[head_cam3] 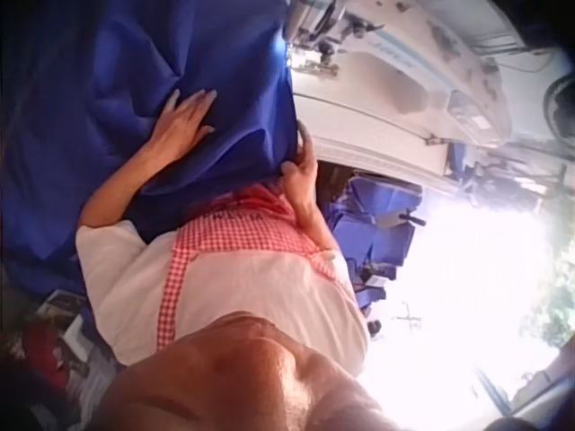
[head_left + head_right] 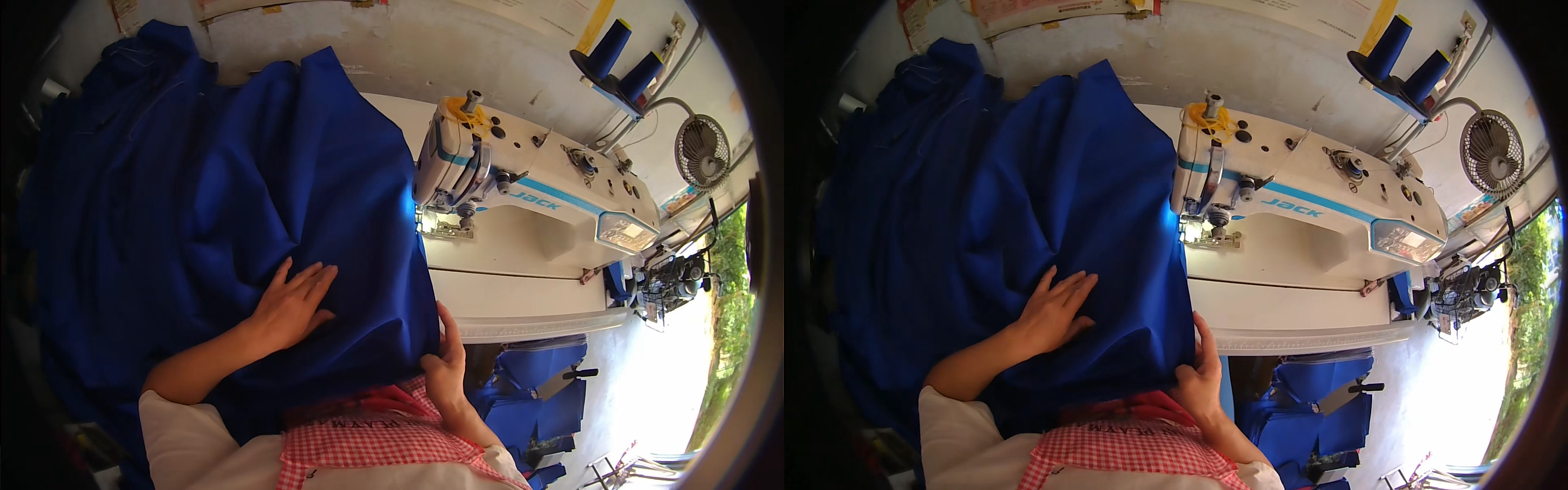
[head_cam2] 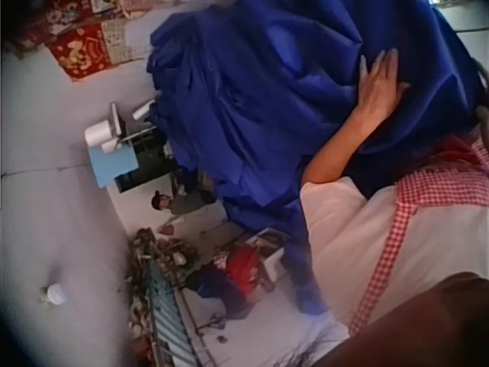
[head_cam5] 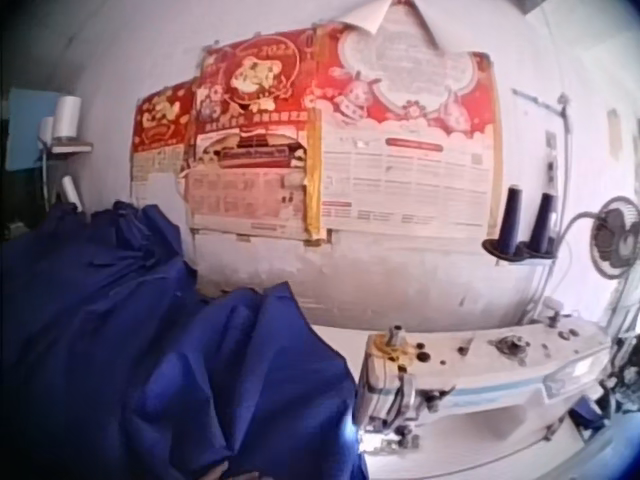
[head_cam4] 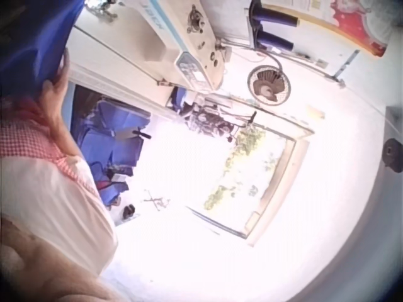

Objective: The person sews a large blue fabric using a sewing machine. They guide the fabric under the needle, stitch along edges, and periodically reposition the material to continue stitching different sections.

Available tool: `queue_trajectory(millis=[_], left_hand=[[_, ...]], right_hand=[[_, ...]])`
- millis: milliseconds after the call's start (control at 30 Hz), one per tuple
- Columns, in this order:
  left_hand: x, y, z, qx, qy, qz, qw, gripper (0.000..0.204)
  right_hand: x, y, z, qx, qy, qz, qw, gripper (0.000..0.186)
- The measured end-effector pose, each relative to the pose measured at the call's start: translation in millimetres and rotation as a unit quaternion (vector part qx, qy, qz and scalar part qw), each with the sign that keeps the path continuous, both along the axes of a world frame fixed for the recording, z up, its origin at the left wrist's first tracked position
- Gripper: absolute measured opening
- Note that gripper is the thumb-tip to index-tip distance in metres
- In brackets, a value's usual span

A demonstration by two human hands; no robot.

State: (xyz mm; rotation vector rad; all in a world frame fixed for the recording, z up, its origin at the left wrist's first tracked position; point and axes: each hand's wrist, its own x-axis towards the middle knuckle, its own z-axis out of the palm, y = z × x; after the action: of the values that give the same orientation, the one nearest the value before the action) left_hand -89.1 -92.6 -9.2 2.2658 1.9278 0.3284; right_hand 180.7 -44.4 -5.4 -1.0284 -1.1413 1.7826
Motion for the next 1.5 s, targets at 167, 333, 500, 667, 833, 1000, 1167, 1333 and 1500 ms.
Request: queue_trajectory(millis=[167,333,500,667,833,1000,1167,1333,1500], left_hand=[[-24,42,-11,0.000,-0.002,0.156,0.988,0.072],[-72,124,-47,0.067,0.080,0.259,0.960,0.063],[-72,123,-5,0.046,-0.251,0.198,0.946,0.051],[-55,28,43,0.082,0.079,0.030,0.993,0.045],[-55,-60,1,0.012,0.209,0.101,0.973,0.018],[-20,-103,-16,-0.192,-0.302,0.277,0.892,0.034],[-16,-87,-20,0.002,-0.698,0.463,0.546,0.047],[-51,-41,-18,0.089,-0.699,0.434,0.561,0.049],[-115,13,-60,0.121,-0.633,0.459,0.612,0.053]], right_hand=[[-2,7,-11,0.038,-0.032,0.001,0.999,0.091],[-6,15,-11,0.056,-0.032,0.000,0.998,0.089],[-11,15,-13,0.051,-0.036,-0.008,0.998,0.088],[-8,7,-14,0.011,-0.037,0.007,0.999,0.086],[-5,-6,-11,-0.020,0.038,-0.024,0.999,0.088],[3,-14,-2,0.017,0.001,-0.029,0.999,0.089],[13,-15,-9,0.036,-0.032,0.002,0.999,0.088],[10,-13,-6,0.030,-0.045,0.008,0.999,0.087],[9,-11,-22,0.075,-0.054,0.006,0.996,0.086]])
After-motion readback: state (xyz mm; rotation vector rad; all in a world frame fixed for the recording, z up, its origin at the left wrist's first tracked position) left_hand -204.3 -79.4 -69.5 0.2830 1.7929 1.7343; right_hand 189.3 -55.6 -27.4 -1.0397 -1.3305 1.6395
